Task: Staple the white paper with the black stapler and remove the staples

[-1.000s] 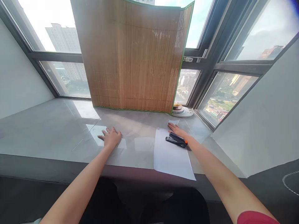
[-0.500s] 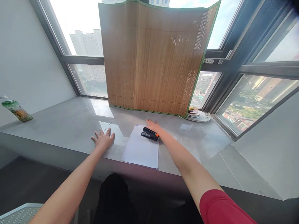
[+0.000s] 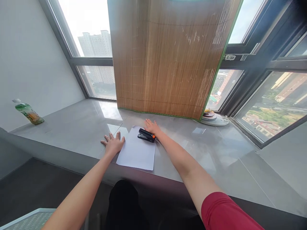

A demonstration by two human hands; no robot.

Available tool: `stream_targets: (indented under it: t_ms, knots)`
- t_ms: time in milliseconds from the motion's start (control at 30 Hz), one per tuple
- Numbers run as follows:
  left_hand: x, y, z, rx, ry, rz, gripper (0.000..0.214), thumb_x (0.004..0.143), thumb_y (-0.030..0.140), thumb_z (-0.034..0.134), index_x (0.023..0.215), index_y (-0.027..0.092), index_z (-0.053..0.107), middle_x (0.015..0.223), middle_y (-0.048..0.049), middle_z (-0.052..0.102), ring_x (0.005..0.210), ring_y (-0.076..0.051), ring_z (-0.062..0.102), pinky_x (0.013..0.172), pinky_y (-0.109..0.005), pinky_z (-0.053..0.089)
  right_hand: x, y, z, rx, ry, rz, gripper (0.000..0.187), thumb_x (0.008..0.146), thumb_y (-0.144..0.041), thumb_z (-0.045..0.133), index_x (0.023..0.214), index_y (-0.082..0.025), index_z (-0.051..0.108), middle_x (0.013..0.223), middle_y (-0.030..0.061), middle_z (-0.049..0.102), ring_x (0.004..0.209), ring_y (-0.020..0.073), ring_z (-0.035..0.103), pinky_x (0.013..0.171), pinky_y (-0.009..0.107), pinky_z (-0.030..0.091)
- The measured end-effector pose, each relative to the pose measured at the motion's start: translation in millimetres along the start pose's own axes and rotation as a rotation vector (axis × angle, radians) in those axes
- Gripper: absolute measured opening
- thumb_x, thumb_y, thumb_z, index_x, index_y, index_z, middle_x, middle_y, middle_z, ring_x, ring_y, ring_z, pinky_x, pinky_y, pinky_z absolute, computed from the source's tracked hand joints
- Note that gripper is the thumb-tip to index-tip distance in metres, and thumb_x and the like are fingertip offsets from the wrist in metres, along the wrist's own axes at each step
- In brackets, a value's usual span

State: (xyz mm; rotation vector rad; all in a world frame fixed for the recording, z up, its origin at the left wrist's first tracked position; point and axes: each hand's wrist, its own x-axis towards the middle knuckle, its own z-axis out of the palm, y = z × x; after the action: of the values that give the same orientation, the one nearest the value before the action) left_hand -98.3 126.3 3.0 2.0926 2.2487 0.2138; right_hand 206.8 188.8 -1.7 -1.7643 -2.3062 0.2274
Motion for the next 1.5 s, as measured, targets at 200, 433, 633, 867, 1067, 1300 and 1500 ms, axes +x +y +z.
stream_targets:
  t_ms: [200,433,633,867,1067,1300,1500]
  knots:
    - [2,2,-2.3,0.001,0.0,-0.011,0.071,0.102,0.062,0.036,0.163,0.028,0.045,0.172,-0.0272,0.029,0.157,-0.06,0.017,0.115,-0.083,0.013,-88,67,-33,-0.012,0.215,0.15,0.05,0.107,-0.037,0.039,0.149,-0.022,0.061,0.157,0.0124,0.057,0.141,0.0314,0.054,0.118,0.05,0.043]
    - [5,2,-2.7,-0.001,0.016,-0.009,0.071,0.101,0.062,0.037,0.161,0.027,0.048,0.171,-0.0272,0.031,0.157,-0.06,0.018,0.116,-0.083,0.013,-329,220,-81,-0.221,0.114,0.333,0.051,0.105,-0.039,0.038,0.143,-0.024,0.067,0.152,0.0072,0.064,0.135,0.0323,0.059,0.115,0.051,0.047]
    - [8,2,-3.5,-0.015,0.024,-0.038,0.072,0.099,0.063,0.039,0.161,0.027,0.049,0.171,-0.0292,0.031,0.156,-0.06,0.021,0.113,-0.086,0.018,-442,256,-72,-0.197,0.143,0.69,0.061,0.105,-0.048,0.028,0.161,-0.031,0.048,0.171,0.0035,0.042,0.158,0.0305,0.039,0.125,0.064,0.035]
    - [10,0,-4.1,-0.018,0.014,-0.038,0.076,0.099,0.065,0.034,0.163,0.026,0.046,0.171,-0.0305,0.029,0.156,-0.061,0.022,0.11,-0.086,0.021,-438,252,-70,-0.12,0.136,0.684,0.061,0.106,-0.05,0.028,0.163,-0.035,0.044,0.174,0.0019,0.036,0.162,0.0288,0.03,0.13,0.067,0.022]
    - [17,-6,1.9,-0.03,0.015,-0.014,0.08,0.098,0.069,0.032,0.164,0.026,0.045,0.17,-0.0319,0.028,0.155,-0.063,0.02,0.109,-0.087,0.019,-441,258,-75,-0.078,0.154,0.669,0.061,0.104,-0.052,0.034,0.162,-0.036,0.047,0.173,0.0005,0.038,0.161,0.031,0.032,0.13,0.065,0.024]
    - [19,-4,1.2,-0.038,0.009,-0.025,0.08,0.097,0.069,0.033,0.163,0.026,0.046,0.171,-0.0313,0.026,0.155,-0.063,0.018,0.108,-0.089,0.016,-444,261,-77,-0.002,0.226,0.64,0.055,0.1,-0.049,0.047,0.151,-0.034,0.062,0.169,0.0012,0.045,0.156,0.033,0.043,0.13,0.061,0.028]
    - [21,-4,0.9,-0.034,-0.001,-0.027,0.079,0.097,0.068,0.034,0.164,0.026,0.045,0.171,-0.0309,0.026,0.155,-0.063,0.018,0.108,-0.088,0.017,-444,258,-82,0.01,0.269,0.646,0.052,0.098,-0.048,0.051,0.145,-0.035,0.067,0.165,-0.0005,0.05,0.152,0.0334,0.048,0.127,0.058,0.036]
